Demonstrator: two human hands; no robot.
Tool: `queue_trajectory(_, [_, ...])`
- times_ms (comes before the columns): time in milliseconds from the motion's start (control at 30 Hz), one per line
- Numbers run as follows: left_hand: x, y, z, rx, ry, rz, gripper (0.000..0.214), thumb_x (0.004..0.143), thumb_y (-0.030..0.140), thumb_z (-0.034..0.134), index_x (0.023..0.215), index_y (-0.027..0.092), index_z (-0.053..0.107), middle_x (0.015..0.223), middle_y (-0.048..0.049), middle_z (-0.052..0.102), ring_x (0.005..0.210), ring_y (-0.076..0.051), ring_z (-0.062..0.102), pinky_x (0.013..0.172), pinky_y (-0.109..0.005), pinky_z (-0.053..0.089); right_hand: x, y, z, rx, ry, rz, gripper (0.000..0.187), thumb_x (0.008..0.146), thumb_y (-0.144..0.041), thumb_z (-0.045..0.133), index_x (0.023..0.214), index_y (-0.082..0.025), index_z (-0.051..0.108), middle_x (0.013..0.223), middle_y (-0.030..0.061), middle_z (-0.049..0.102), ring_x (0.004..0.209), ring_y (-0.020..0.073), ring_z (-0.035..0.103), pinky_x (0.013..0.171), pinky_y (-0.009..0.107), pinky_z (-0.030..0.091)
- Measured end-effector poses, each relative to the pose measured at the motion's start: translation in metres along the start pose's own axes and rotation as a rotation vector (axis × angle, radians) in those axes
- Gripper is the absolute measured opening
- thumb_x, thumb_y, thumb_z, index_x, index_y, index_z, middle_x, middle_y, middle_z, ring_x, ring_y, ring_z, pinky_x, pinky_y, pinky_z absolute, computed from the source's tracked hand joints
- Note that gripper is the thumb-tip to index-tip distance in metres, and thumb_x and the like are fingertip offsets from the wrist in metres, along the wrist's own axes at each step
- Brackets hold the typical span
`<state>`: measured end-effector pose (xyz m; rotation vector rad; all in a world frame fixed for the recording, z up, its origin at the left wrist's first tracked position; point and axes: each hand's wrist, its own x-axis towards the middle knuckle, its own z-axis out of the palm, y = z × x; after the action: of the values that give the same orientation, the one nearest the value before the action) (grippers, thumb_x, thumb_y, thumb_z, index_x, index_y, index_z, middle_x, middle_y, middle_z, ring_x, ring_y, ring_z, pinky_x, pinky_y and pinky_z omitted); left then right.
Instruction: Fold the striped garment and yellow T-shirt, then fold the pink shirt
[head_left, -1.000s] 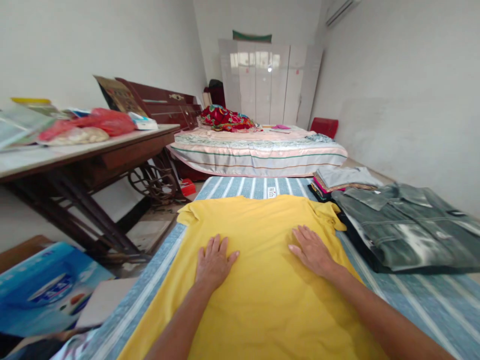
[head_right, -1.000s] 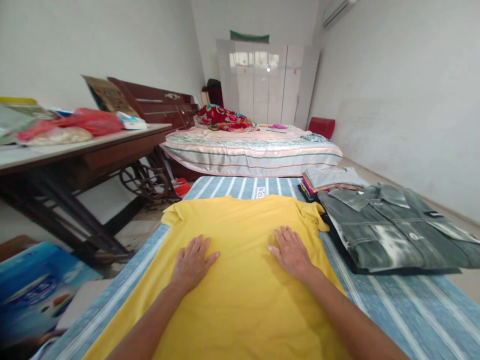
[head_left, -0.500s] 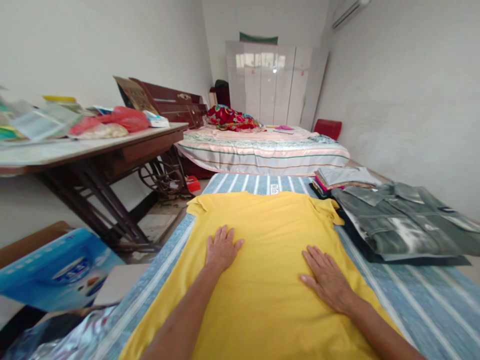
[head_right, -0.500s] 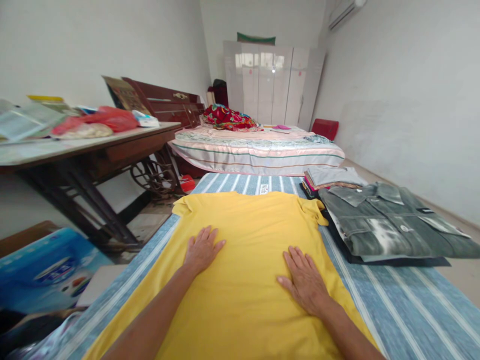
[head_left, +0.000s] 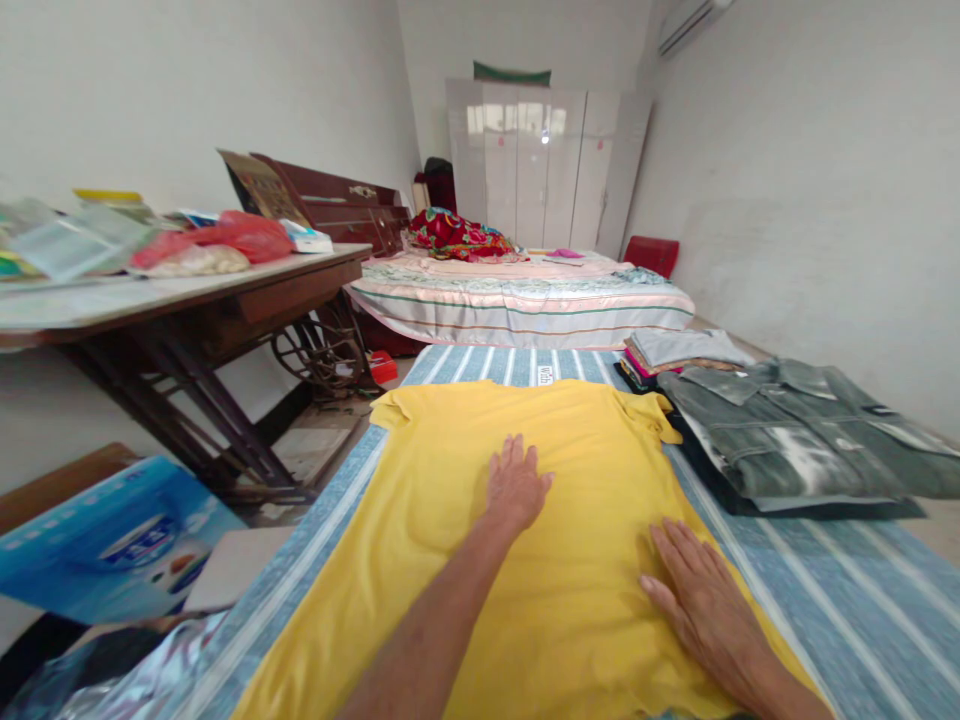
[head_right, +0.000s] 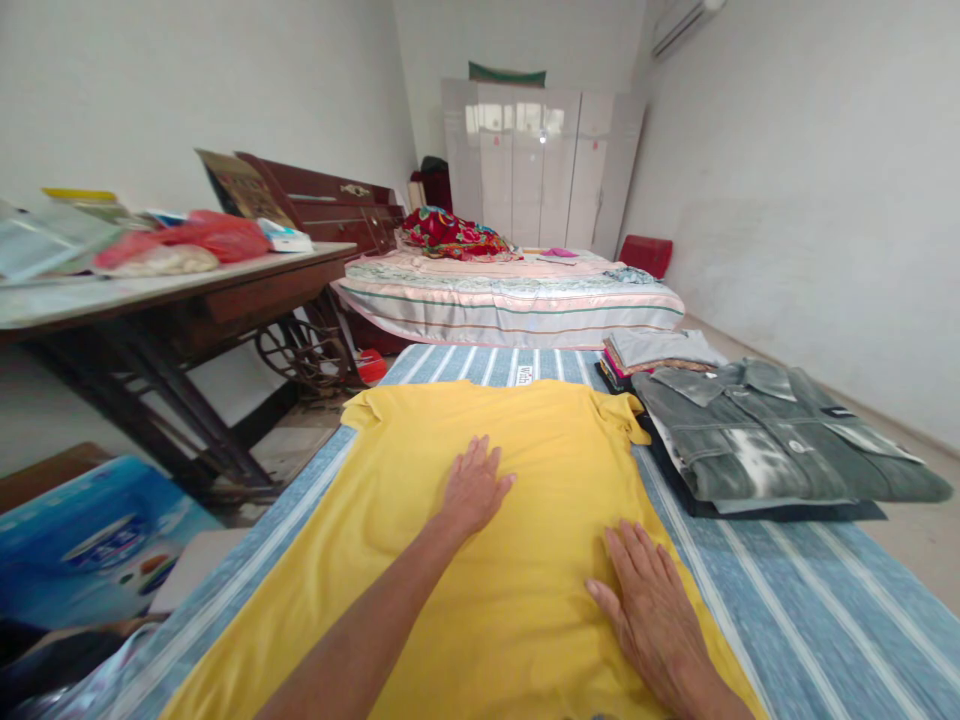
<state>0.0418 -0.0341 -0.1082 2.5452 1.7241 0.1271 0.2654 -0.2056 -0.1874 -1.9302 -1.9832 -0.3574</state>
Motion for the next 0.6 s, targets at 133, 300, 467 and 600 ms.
queue_trajectory(133, [0.000, 0.032, 0.022, -0.082, -0.076, 0.153, 0.071, 0.088, 0.059, 0.023, 0.141, 0.013, 0.031, 0.152, -0.0108, 0.017, 0.141, -0.025, 0.009, 0.112, -0.047, 0.014, -0.016, 0.023, 0.003, -0.014, 0.016, 0.054, 0.057, 0.089, -0.051, 0.034, 0.127, -0.011, 0.048, 0.134, 0.0177, 0.047, 0.126, 0.0302, 0.041, 0.100, 0.047, 0.037])
queue_trajectory(300, [-0.001, 0.032, 0.030, -0.074, -0.125, 0.171, 0.075, 0.086, 0.062, 0.023, 0.143, 0.013, 0.027, 0.153, -0.0111, 0.013, 0.141, -0.025, 0.006, 0.112, -0.051, 0.008, -0.038, 0.055, -0.007, -0.071, 0.002, 0.285, 0.058, 0.087, -0.051, 0.032, 0.115, -0.005, 0.055, 0.123, 0.0229, 0.052, 0.118, 0.0336, 0.048, 0.099, 0.048, 0.038])
queue_trajectory(467, [-0.004, 0.047, 0.028, -0.092, -0.117, 0.222, 0.073, 0.086, 0.062, 0.024, 0.143, 0.015, 0.028, 0.153, -0.0110, 0.012, 0.141, -0.025, 0.006, 0.112, -0.050, 0.008, -0.046, 0.056, -0.023, 0.072, -0.025, 0.380, 0.047, 0.081, -0.054, 0.039, 0.091, -0.014, 0.063, 0.110, 0.0181, 0.061, 0.103, 0.0305, 0.058, 0.093, 0.042, 0.043])
queue_trajectory(600, [-0.010, 0.065, 0.031, -0.149, -0.140, 0.345, 0.075, 0.086, 0.064, 0.020, 0.143, 0.016, 0.027, 0.153, -0.0106, 0.012, 0.141, -0.024, 0.005, 0.112, -0.050, 0.008, -0.034, 0.045, -0.044, 0.263, -0.039, 0.595, 0.034, 0.080, -0.052, 0.039, 0.079, -0.024, 0.058, 0.082, 0.0032, 0.068, 0.071, 0.0188, 0.063, 0.067, 0.027, 0.047])
